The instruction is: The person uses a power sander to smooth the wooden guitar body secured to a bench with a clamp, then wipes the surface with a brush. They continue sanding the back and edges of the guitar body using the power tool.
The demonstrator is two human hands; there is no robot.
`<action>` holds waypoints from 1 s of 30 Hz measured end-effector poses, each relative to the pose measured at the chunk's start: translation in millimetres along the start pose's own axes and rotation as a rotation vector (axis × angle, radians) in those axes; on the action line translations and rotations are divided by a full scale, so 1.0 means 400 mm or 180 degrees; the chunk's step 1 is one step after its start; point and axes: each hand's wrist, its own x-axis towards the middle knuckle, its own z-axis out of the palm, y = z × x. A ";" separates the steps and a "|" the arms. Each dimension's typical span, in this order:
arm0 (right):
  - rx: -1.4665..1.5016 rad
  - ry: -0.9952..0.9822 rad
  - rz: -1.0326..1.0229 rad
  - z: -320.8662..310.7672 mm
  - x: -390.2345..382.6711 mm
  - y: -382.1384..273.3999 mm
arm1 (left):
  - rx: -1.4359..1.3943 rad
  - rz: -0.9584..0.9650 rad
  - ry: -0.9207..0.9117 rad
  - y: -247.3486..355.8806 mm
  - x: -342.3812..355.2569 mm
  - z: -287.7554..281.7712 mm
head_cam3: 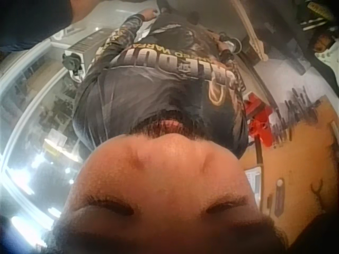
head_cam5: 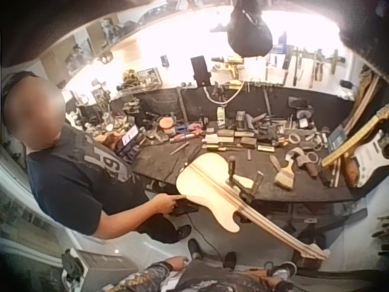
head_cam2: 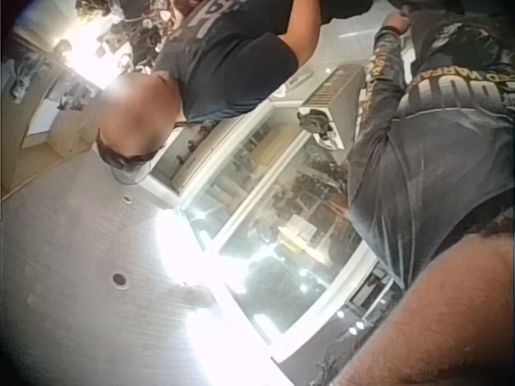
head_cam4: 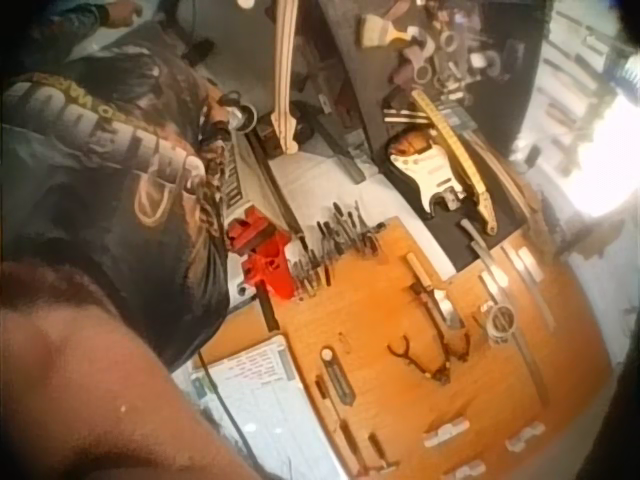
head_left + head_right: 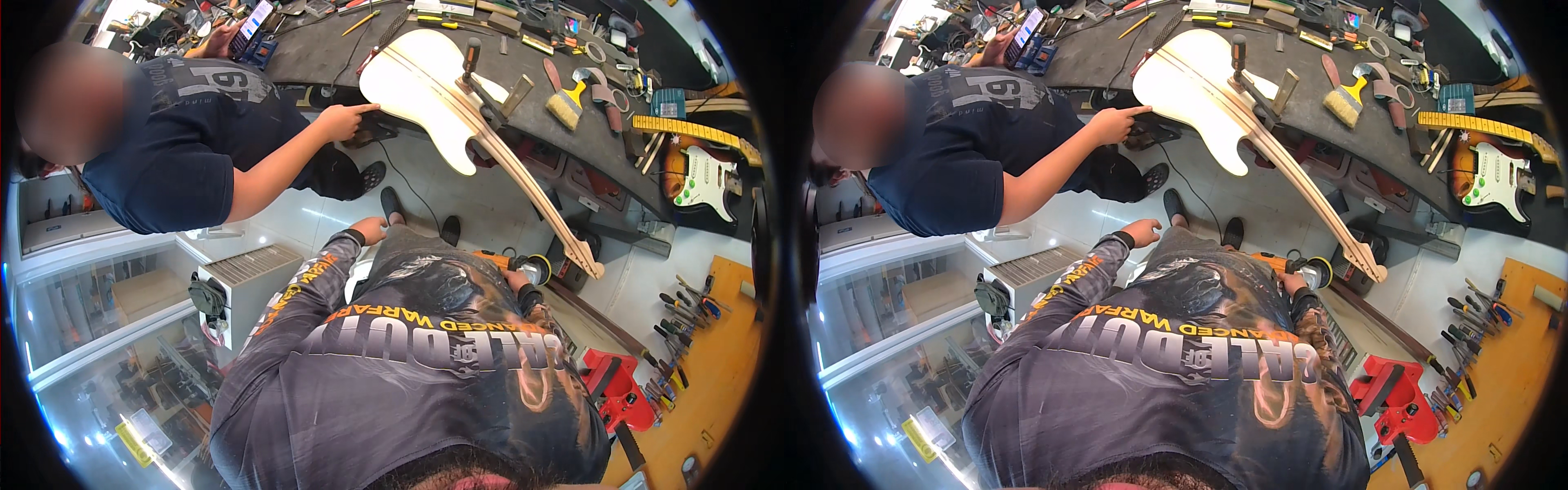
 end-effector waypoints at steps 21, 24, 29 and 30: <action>-0.0334 0.0029 0.0072 0.003 0.018 0.012 | -0.0041 -0.0003 0.0020 -0.021 -0.009 0.028; -0.0135 0.0023 0.0122 -0.002 0.043 0.043 | -0.0004 0.0021 -0.0008 -0.009 -0.007 0.023; -0.0127 -0.0079 0.0118 0.006 0.020 0.017 | 0.0007 0.0024 0.0018 -0.018 -0.004 0.024; -0.0113 0.0094 -0.0069 0.011 0.006 0.009 | 0.0009 0.0017 0.0017 -0.020 -0.004 0.025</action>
